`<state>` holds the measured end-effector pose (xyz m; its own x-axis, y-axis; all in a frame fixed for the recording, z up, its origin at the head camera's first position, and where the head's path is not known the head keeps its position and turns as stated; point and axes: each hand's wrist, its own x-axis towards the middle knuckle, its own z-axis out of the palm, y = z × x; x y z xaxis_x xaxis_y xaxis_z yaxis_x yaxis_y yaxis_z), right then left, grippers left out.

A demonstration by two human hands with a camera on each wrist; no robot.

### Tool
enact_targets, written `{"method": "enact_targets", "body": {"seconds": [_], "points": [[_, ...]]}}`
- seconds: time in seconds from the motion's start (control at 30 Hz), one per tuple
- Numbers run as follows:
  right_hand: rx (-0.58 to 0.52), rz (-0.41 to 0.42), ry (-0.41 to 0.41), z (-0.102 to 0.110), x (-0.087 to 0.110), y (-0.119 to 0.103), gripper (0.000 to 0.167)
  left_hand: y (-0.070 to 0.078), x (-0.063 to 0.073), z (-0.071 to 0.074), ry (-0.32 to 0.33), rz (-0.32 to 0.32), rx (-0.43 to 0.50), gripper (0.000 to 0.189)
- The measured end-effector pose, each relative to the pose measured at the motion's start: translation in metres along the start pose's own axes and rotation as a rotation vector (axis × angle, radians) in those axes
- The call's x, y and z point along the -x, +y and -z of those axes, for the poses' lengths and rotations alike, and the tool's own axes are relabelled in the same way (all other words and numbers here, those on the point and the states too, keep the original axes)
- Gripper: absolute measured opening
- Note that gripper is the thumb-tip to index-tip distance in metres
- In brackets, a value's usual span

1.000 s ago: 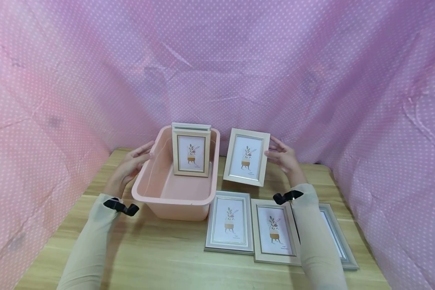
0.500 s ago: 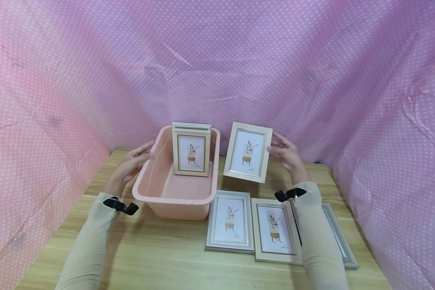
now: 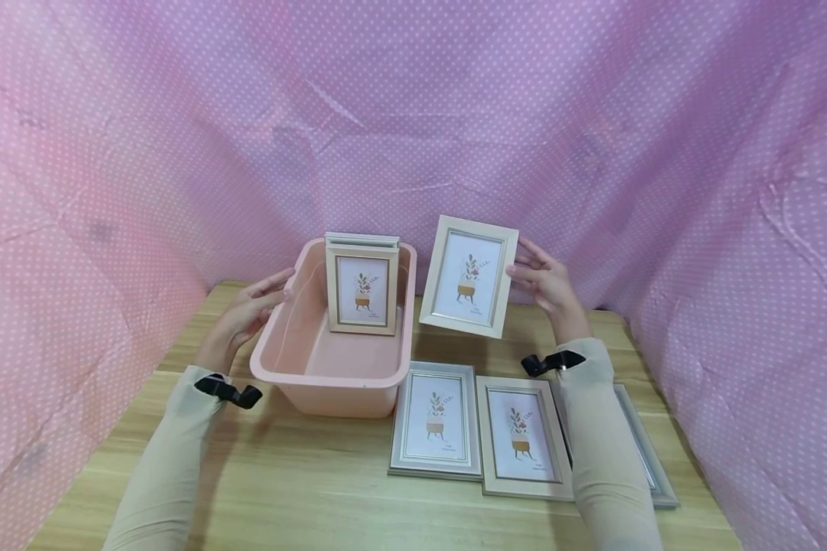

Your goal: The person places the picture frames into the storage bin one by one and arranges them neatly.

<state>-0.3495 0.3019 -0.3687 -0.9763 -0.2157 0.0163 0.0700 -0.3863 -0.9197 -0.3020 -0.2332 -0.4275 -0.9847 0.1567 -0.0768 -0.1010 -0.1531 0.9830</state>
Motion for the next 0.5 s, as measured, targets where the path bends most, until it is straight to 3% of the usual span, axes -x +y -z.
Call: {"method": "enact_targets", "body": {"seconds": [0.27,0.5], "points": [[-0.044,0.0,-0.012,-0.006,-0.003,-0.009,0.084,0.0,0.0,0.0,-0.002,-0.006,0.003,0.063],[0.005,0.03,-0.045,-0.015,-0.006,-0.018,0.079,-0.001,0.001,-0.001,0.002,-0.011,-0.013,0.063]]}}
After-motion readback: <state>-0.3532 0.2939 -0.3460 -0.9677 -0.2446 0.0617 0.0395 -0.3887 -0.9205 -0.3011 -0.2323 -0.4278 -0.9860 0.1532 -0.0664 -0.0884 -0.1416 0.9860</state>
